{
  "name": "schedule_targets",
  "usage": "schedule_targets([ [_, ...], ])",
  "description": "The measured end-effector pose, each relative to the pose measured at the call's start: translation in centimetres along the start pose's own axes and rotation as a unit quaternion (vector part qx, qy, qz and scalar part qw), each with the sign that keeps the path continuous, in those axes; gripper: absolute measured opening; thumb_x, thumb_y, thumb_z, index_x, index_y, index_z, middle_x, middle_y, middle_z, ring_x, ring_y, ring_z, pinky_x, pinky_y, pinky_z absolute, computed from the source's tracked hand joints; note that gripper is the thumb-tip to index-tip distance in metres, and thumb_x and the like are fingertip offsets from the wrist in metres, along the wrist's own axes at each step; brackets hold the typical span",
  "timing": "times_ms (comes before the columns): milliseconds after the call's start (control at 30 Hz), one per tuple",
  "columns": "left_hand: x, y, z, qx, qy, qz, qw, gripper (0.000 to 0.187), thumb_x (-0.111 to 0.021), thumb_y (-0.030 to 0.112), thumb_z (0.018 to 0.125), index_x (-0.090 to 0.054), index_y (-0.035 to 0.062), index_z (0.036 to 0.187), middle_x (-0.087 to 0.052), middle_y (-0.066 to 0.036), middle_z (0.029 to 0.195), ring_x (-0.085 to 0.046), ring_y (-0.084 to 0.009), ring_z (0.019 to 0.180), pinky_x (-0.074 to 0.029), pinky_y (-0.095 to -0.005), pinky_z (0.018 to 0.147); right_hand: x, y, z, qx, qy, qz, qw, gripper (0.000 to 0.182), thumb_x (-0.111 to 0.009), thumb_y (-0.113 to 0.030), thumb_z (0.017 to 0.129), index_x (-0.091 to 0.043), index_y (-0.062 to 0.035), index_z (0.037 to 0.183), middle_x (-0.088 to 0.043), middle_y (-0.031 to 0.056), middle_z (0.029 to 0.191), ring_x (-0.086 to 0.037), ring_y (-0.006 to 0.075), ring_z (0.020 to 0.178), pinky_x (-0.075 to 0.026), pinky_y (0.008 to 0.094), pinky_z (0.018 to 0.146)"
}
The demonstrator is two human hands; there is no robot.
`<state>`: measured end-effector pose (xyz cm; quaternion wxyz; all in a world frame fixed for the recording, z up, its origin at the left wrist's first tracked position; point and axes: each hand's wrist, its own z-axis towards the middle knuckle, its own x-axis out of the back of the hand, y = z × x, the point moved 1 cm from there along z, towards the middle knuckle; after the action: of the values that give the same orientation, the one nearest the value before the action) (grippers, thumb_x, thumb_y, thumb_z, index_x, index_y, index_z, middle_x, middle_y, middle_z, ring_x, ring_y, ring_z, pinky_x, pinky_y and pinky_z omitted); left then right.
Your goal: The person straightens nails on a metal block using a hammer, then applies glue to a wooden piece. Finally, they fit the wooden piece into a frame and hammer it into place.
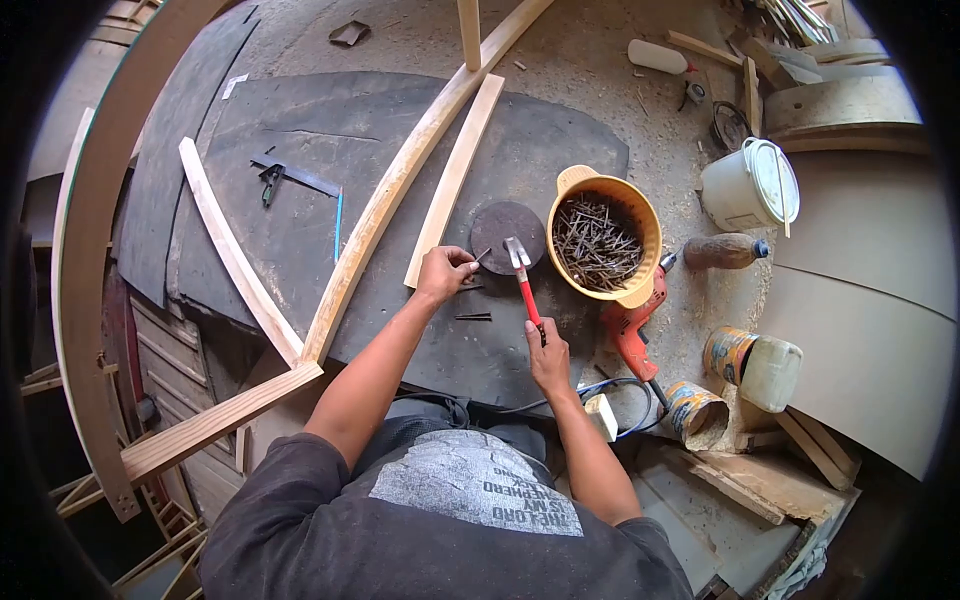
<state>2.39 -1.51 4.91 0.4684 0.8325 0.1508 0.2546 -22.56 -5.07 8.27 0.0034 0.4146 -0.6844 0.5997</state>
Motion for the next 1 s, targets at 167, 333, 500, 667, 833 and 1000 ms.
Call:
schedule_targets([
  [167,-0.1,-1.1,1.1,0.012,0.026,0.046,0.999,0.017,-0.071,0.013,0.090,-0.070,-0.0030,0.088,-0.068,-0.006,0.071,-0.062,-0.0101,0.059,-0.051,-0.0263,0.056,0.7,-1.7,0.7,0.054,-0.028,-0.050,0.997,0.032,-0.055,-0.037,0.100,-0.059,-0.0051,0.104,-0.060,0.0176,0.070,-0.061,0.0335,0.062,-0.047,0.0411,0.060],
  [333,-0.2,-0.2,0.9,0.064,-0.035,-0.069,0.995,0.018,-0.068,0.016,0.092,-0.067,-0.0006,0.085,-0.068,-0.007,0.068,-0.063,-0.0114,0.054,-0.050,-0.0267,0.050,3.3,-9.0,0.6,0.203,-0.014,0.054,0.978,0.022,-0.060,-0.024,0.097,-0.059,-0.0026,0.101,-0.056,0.0111,0.065,-0.056,0.0227,0.053,-0.044,0.0339,0.054],
  [500,0.1,0.3,0.8,0.078,-0.047,-0.062,0.994,0.019,-0.068,0.017,0.093,-0.066,-0.0011,0.086,-0.067,-0.007,0.067,-0.061,-0.0113,0.049,-0.048,-0.0265,0.045,4.4,-9.0,0.0,0.403,0.017,0.200,0.893,0.046,-0.057,-0.049,0.095,-0.053,-0.0034,0.086,-0.052,0.0051,0.069,-0.048,0.0202,0.054,-0.037,0.0334,0.050],
  [667,0.0,0.0,1.1,0.083,-0.069,-0.100,0.989,0.019,-0.067,0.016,0.094,-0.064,-0.0015,0.086,-0.065,-0.006,0.067,-0.061,-0.0099,0.053,-0.048,-0.0235,0.047,1.9,-1.0,3.0,0.057,-0.039,-0.213,0.975,0.030,-0.055,-0.034,0.099,-0.054,-0.0046,0.097,-0.060,0.0280,0.072,-0.060,0.0489,0.073,-0.043,0.0538,0.057],
  [833,0.2,-0.4,1.0,0.042,-0.071,-0.036,0.996,0.022,-0.061,0.019,0.097,-0.066,0.0015,0.085,-0.064,-0.002,0.065,-0.057,-0.0080,0.052,-0.046,-0.0250,0.048,3.3,-7.0,1.9,0.135,0.021,0.013,0.991,0.033,-0.051,-0.035,0.102,-0.056,-0.0026,0.097,-0.052,0.0159,0.062,-0.053,0.0263,0.053,-0.040,0.0351,0.051],
  [1000,0.2,-0.2,1.0,0.046,-0.061,-0.031,0.997,0.024,-0.061,0.021,0.097,-0.066,0.0014,0.083,-0.063,-0.001,0.064,-0.055,-0.0080,0.052,-0.044,-0.0255,0.049,5.1,-12.8,0.0,0.304,-0.031,0.300,0.903,0.037,-0.052,-0.033,0.100,-0.053,-0.0025,0.080,-0.044,0.0034,0.065,-0.049,0.0146,0.059,-0.035,0.0280,0.050],
])
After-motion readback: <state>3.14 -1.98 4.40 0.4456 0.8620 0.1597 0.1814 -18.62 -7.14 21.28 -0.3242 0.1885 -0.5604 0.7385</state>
